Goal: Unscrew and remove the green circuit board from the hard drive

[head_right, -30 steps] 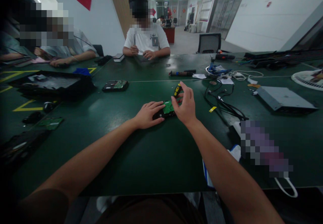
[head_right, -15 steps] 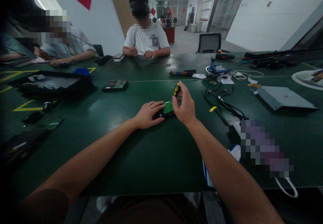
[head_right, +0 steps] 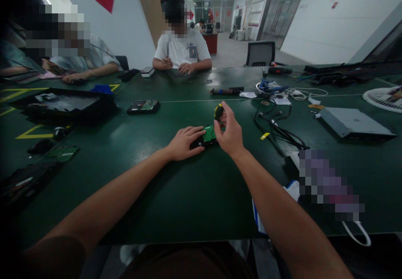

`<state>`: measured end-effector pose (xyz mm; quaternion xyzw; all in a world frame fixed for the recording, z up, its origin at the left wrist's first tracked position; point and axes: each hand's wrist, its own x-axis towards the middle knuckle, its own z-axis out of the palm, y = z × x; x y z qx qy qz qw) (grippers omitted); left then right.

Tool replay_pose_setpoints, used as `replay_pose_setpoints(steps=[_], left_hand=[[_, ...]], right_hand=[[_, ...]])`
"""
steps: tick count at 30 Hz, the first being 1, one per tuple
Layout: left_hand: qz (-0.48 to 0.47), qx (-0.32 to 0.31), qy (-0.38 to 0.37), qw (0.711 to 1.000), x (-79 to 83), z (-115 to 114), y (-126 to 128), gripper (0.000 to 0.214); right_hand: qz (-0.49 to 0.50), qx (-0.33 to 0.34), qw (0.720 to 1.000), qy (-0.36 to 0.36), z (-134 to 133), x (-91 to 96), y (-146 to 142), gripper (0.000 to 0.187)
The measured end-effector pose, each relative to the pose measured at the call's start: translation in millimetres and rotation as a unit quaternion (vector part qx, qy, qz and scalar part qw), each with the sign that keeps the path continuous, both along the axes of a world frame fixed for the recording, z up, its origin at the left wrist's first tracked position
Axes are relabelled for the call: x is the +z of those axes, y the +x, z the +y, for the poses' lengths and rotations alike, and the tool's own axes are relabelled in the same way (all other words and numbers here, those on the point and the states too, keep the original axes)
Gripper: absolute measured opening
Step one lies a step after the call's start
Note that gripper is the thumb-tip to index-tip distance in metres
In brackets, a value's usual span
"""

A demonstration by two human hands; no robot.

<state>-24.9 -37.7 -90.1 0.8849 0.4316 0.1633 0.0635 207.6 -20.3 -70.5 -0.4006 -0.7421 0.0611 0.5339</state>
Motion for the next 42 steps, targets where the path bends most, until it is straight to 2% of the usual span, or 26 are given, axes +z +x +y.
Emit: replay_pose_setpoints(steps=[9,25,42], left_hand=[[-0.006,0.000,-0.009,1.000,0.6,-0.6,-0.4,0.076],[0.001,0.000,-0.011,1.000,1.8,-1.1,-0.7,0.077],[-0.003,0.000,-0.008,1.000,0.9,-0.7,-1.0,0.077]], right_hand=[[-0.010,-0.034,0.999,0.019,0.7,1.0,-0.8,0.072],[-0.014,-0.026,0.999,0.025,1.0,0.6,0.0,0.069],[-0.018,-0.059,0.997,0.046,-0.1,2.4,0.7,0.068]])
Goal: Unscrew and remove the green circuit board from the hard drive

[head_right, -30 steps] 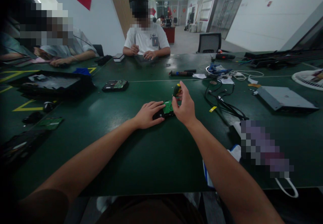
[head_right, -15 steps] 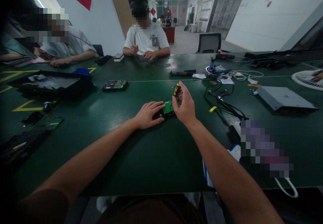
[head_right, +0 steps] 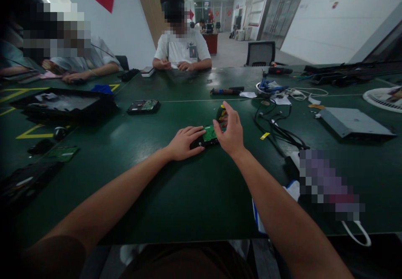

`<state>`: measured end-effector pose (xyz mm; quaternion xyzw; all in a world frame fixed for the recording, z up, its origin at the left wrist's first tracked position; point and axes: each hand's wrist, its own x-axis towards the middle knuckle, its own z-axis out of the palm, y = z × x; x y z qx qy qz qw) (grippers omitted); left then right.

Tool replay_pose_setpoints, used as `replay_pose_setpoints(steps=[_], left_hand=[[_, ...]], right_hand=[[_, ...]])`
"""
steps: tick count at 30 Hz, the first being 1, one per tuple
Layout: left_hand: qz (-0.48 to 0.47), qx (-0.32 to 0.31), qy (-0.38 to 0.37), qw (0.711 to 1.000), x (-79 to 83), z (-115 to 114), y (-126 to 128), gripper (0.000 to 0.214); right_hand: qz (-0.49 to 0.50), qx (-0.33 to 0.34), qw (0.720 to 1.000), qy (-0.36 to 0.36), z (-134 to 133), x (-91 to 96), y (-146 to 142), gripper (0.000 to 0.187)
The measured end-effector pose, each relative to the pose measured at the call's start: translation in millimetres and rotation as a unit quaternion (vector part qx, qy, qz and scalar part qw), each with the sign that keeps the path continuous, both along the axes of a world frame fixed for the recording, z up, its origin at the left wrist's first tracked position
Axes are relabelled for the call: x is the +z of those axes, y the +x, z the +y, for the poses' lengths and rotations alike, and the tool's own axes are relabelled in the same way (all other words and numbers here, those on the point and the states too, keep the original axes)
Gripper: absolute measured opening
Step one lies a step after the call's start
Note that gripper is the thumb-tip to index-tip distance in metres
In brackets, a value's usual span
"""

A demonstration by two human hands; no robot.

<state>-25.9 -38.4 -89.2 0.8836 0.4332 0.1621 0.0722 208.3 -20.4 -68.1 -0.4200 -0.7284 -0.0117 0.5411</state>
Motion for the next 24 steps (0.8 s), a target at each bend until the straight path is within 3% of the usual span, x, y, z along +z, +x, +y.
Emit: replay_pose_setpoints(steps=[24], left_hand=[[-0.002,-0.001,-0.001,1.000,0.5,-0.6,0.0,0.076]], right_hand=[[0.015,0.005,1.000,-0.007,2.3,-1.8,0.3,0.067]])
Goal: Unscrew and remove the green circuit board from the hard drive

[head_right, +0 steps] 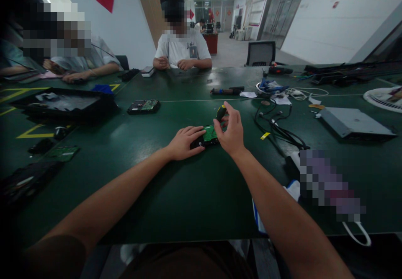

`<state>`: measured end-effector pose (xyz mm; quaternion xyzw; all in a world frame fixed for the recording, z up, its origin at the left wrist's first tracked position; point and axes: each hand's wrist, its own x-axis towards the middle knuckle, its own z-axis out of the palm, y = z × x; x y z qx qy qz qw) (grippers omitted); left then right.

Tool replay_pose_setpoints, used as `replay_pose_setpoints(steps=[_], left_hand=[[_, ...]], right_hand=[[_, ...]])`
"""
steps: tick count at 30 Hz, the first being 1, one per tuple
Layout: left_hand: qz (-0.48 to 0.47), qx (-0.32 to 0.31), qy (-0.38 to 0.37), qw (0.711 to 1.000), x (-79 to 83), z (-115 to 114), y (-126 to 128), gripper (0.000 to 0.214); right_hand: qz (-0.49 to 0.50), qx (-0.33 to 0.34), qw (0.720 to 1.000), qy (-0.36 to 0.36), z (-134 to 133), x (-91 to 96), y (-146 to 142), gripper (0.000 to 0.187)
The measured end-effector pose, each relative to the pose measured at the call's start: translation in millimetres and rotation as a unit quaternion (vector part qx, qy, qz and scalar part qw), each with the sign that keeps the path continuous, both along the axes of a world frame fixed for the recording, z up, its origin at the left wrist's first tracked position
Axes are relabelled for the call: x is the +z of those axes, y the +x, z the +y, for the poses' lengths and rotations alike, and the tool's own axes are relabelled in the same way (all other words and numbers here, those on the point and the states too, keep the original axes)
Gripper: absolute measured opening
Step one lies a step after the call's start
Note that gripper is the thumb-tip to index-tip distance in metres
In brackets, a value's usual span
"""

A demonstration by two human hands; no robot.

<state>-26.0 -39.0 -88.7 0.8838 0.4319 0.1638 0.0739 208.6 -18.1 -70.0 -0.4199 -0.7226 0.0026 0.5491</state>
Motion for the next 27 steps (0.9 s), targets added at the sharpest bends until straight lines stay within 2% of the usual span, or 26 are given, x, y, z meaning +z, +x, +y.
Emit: replay_pose_setpoints(steps=[27], left_hand=[[0.003,-0.003,0.008,1.000,-1.5,1.7,-0.2,0.077]], right_hand=[[-0.021,0.001,1.000,0.020,-1.9,1.6,-0.2,0.065]])
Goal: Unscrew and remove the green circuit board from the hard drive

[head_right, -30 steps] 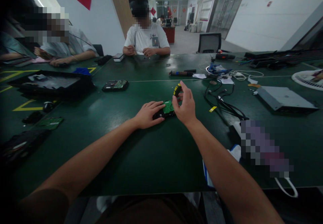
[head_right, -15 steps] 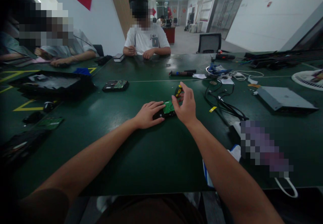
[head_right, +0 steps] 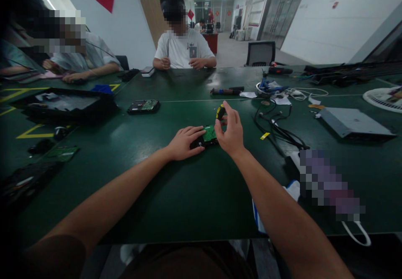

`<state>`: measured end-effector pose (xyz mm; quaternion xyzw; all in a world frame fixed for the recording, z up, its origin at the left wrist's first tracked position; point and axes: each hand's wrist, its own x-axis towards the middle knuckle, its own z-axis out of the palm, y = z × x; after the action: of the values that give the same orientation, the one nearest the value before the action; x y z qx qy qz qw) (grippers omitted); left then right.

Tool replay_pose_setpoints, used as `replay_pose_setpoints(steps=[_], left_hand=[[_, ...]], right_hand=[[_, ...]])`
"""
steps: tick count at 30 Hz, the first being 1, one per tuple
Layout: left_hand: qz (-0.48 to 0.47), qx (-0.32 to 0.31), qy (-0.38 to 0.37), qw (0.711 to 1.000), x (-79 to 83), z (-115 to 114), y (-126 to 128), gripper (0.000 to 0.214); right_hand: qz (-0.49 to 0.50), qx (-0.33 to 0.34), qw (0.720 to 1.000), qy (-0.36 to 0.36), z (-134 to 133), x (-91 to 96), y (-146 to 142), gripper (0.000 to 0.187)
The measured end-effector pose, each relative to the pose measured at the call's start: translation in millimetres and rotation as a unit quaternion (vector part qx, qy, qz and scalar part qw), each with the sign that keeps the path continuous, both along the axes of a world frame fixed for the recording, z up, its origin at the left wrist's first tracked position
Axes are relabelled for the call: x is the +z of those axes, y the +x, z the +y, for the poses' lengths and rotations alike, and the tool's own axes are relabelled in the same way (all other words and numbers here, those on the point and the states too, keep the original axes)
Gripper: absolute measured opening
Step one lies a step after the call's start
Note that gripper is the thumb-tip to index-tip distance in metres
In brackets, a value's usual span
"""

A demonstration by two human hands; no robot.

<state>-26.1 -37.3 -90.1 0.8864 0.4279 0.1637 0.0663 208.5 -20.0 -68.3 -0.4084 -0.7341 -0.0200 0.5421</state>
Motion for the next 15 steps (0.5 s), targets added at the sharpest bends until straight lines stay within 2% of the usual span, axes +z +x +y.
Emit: replay_pose_setpoints(steps=[15], left_hand=[[-0.001,0.003,0.005,1.000,-2.3,0.2,0.0,0.076]], right_hand=[[0.006,-0.011,1.000,-0.007,1.1,-1.6,-0.2,0.066]])
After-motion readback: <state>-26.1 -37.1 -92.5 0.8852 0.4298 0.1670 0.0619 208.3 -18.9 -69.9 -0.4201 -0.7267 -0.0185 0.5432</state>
